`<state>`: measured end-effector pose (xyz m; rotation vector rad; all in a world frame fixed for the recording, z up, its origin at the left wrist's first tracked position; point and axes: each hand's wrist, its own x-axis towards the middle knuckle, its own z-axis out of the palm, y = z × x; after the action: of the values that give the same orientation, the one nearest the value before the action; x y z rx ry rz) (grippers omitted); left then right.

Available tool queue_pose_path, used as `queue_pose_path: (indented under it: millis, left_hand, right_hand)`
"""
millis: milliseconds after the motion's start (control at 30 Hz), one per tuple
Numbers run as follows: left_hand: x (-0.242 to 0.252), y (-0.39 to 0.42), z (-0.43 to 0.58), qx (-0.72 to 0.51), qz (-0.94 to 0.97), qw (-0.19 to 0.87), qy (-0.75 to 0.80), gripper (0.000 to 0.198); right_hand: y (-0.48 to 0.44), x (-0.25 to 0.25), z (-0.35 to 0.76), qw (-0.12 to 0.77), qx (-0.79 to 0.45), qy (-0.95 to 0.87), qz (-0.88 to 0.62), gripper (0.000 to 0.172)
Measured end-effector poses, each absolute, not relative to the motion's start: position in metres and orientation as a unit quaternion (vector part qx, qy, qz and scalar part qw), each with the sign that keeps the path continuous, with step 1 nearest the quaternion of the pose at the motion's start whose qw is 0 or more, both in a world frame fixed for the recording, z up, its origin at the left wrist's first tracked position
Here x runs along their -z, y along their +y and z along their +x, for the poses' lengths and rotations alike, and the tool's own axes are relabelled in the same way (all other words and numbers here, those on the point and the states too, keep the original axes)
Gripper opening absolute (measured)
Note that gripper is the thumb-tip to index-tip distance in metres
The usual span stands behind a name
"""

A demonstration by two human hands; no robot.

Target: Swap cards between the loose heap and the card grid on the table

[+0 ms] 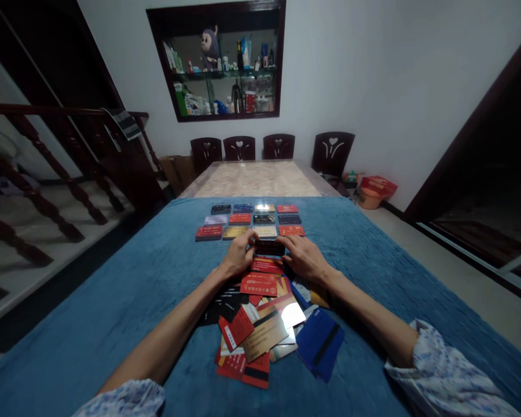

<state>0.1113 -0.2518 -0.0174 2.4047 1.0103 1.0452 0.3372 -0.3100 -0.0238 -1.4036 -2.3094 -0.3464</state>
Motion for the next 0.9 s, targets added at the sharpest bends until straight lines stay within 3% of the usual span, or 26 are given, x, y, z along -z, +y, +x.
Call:
queue_pose_path:
  millis: [567, 900]
  left_hand:
    - [0.0161, -0.2511, 0.113, -0.372, 0.852, 0.147, 0.337, 0.022]
    - [0.0125, -0.2521, 0.1071, -0.306, 0.897, 0.075, 0.309, 0.044]
  right_hand:
    - [-0.3106, 0.0244, 0.3401, 0.284, 0.171, -0.815, -0.475, 0.04]
    - [-0.3114, 0.0208, 0.3427, 0.29, 0.163, -0.828, -0.451, 0.047]
